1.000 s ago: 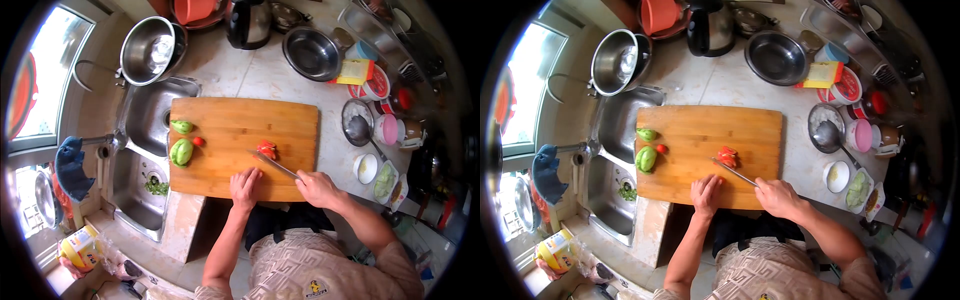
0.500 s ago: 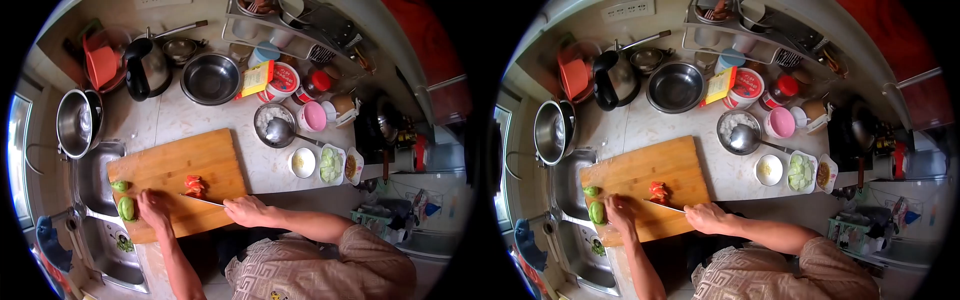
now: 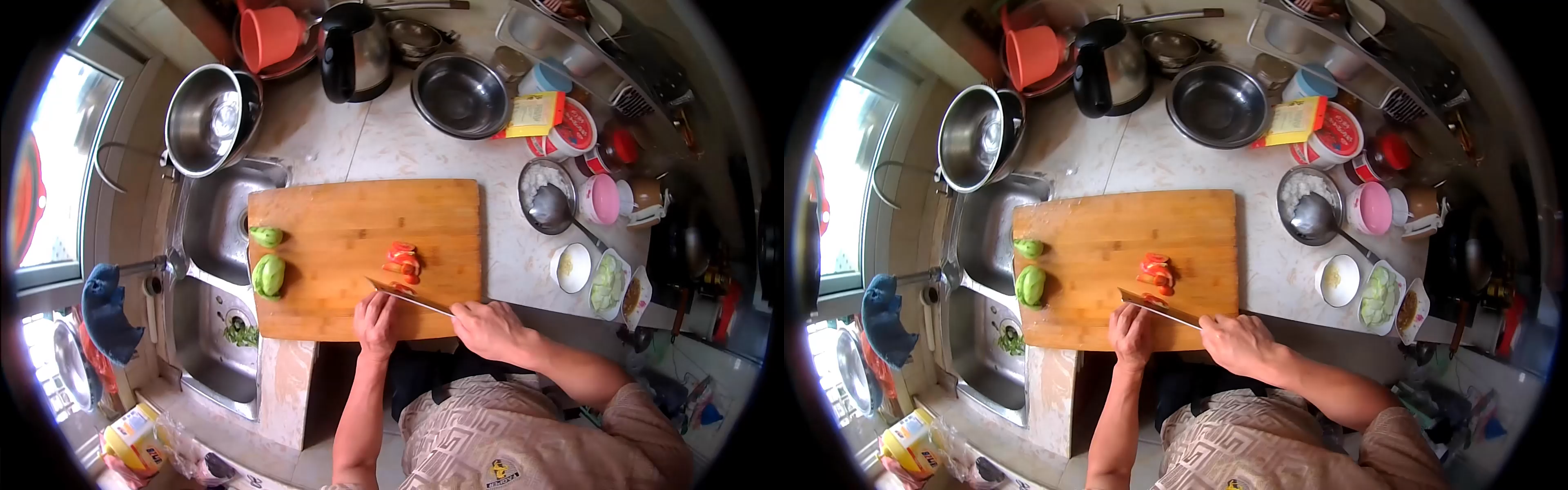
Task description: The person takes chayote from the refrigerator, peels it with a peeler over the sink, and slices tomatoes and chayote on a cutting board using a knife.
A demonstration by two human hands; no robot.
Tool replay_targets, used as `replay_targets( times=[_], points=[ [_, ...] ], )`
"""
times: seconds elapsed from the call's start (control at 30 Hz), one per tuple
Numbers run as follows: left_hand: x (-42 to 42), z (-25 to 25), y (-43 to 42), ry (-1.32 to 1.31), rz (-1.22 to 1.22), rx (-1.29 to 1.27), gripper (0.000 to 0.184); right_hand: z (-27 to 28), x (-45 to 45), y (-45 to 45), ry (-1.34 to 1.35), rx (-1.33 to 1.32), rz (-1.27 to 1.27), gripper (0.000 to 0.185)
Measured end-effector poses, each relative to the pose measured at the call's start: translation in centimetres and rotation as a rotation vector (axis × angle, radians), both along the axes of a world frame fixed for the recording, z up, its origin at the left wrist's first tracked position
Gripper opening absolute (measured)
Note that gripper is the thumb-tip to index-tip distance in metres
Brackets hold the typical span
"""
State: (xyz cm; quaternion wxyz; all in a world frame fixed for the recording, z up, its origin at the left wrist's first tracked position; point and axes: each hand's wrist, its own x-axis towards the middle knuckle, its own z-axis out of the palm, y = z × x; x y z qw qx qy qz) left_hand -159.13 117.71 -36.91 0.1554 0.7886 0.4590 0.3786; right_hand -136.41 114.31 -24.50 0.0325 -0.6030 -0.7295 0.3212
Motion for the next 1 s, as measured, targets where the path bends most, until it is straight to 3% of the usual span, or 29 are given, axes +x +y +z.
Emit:
replay_targets(
  times=[0.17, 0.4, 0.53, 0.83, 1.0],
  points=[
    [-0.2, -0.6, -0.2, -0.029, 0.012, 0.006, 0.026, 2.6, -0.1, 0.0, -0.093, -0.116, 0.065, 0.013],
    [0.0, -0.2, 0.0, -0.041, 0.038, 0.009, 0.027, -0.9, -1.9, 1.6, -0.047, -0.123, 0.048, 0.015],
    [-0.1, 0.1, 0.0, -0.033, 0.045, -0.002, 0.029, 0.0, -1.2, 2.0, 0.033, -0.108, -0.043, 0.016],
    [-0.8, 0.3, -0.4, 0.043, 0.017, -0.039, 0.026, 2.1, 0.0, 1.5, -0.093, -0.154, 0.140, 0.013],
    [-1.3, -0.2, -0.8, 0.044, 0.013, -0.051, 0.029, 0.1, -1.1, 2.4, -0.065, -0.147, 0.155, 0.014]
  ],
)
